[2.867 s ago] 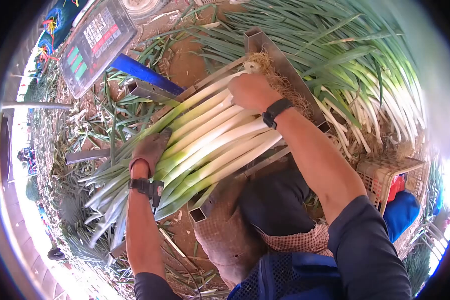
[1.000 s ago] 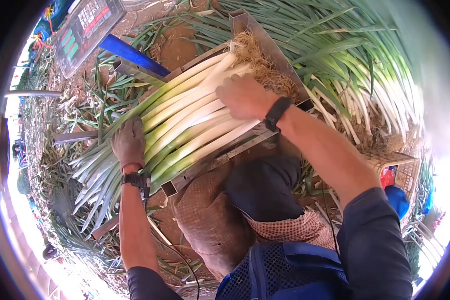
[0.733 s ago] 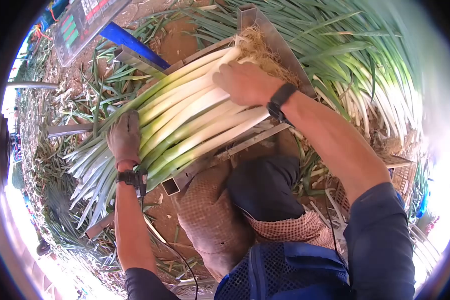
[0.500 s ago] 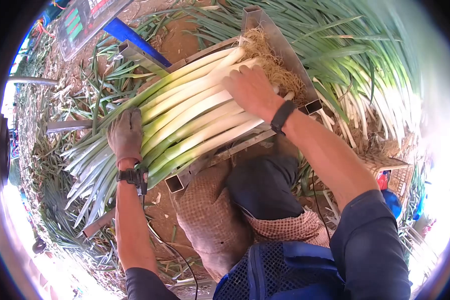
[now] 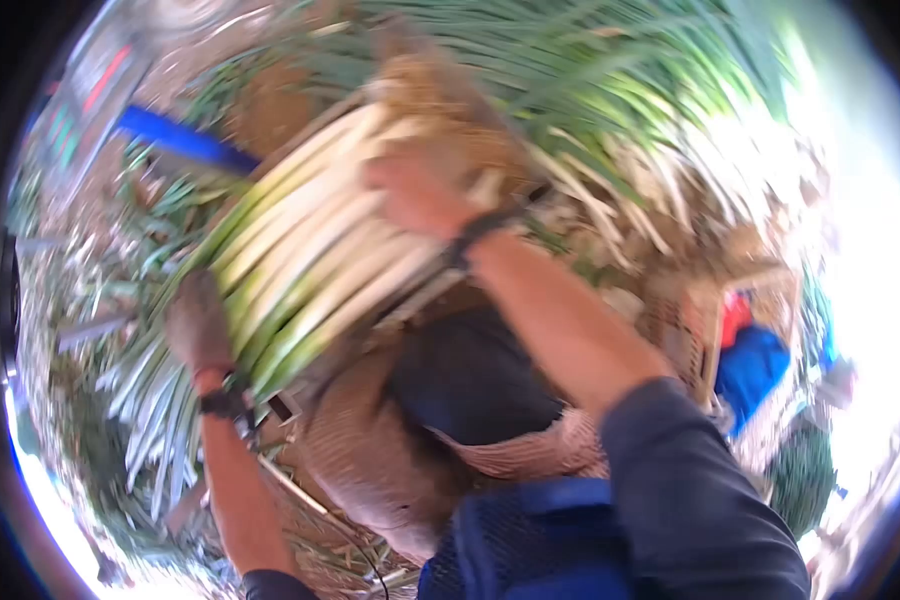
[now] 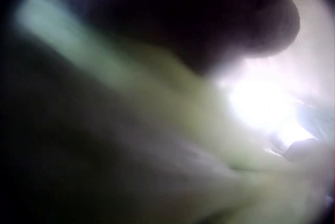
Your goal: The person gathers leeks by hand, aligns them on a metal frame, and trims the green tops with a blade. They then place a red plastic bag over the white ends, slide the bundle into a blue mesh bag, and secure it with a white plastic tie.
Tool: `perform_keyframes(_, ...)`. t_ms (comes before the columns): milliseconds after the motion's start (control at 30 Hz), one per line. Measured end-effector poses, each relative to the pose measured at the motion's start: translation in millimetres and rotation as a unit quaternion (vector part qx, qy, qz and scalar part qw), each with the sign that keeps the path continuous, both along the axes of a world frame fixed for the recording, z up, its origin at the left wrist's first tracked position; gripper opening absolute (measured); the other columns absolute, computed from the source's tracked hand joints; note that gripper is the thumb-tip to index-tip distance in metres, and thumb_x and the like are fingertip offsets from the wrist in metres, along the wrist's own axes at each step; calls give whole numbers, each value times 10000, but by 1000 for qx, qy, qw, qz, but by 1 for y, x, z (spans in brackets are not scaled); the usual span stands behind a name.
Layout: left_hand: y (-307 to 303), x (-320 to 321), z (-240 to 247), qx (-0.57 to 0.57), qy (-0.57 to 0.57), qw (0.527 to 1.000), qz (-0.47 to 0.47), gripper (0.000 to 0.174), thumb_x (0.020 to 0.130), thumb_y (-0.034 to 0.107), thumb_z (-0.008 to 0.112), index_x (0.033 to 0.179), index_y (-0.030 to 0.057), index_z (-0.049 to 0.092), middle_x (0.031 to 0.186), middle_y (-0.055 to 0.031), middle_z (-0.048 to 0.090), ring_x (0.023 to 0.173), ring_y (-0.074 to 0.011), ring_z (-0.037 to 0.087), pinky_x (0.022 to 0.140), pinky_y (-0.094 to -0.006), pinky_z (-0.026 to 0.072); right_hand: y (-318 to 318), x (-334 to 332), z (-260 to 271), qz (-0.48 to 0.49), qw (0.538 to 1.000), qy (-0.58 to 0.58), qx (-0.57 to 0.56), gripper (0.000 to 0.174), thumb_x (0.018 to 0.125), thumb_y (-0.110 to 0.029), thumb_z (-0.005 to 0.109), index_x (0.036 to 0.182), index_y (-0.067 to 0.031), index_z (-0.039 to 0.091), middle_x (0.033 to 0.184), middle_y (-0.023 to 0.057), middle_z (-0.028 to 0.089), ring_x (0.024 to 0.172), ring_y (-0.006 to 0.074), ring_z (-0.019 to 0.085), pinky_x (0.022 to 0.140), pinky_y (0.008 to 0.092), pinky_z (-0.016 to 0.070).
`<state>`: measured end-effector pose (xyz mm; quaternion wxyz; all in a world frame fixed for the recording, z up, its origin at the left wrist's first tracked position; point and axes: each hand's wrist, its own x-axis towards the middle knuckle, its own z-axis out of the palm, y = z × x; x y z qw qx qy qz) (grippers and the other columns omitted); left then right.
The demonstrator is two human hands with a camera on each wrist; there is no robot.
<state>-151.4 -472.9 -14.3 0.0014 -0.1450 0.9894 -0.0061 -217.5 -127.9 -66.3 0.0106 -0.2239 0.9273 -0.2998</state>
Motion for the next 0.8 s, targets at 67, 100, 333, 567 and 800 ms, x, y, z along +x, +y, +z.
perform_keyframes(67,-5,1,-9,9,29,999,-35,407,1029,420,472,1245,155,694,1212,-105,711,1111,-345,645,998,-486,459,-5,1,-6,-52,999,3,12,135,717,-85,690,851,-80,685,989,110,632,1020,337,581,861,500,425)
perform_keyframes(100,-11,2,-14,5,55,996,-64,419,1037,420,459,1259,150,689,1220,-118,709,1109,-353,647,993,-487,461,-8,11,9,-70,997,-12,36,138,730,-70,669,865,-84,687,990,104,633,1037,333,578,880,514,416)
perform_keyframes(333,-35,-2,-24,41,33,996,-71,451,1060,371,434,1290,58,661,1262,-165,688,1152,-381,626,1002,-479,453,77,113,76,-16,961,-46,-272,113,871,-118,685,968,-68,713,924,150,667,881,317,666,799,428,543)
perform_keyframes(567,-47,-4,-30,62,32,995,-75,443,1074,321,446,1300,-5,643,1272,-229,669,1178,-397,616,1032,-460,447,274,127,-123,-331,930,-131,86,274,905,-231,620,1065,-18,687,1056,205,699,1038,392,668,916,492,529)
perform_keyframes(800,-50,-2,-32,129,31,990,-52,453,1089,293,417,1314,-50,611,1277,-238,645,1168,-376,598,1041,-451,430,354,75,-262,-335,874,-165,311,358,922,-195,585,1231,-17,616,1242,211,637,1186,416,599,1059,554,419)
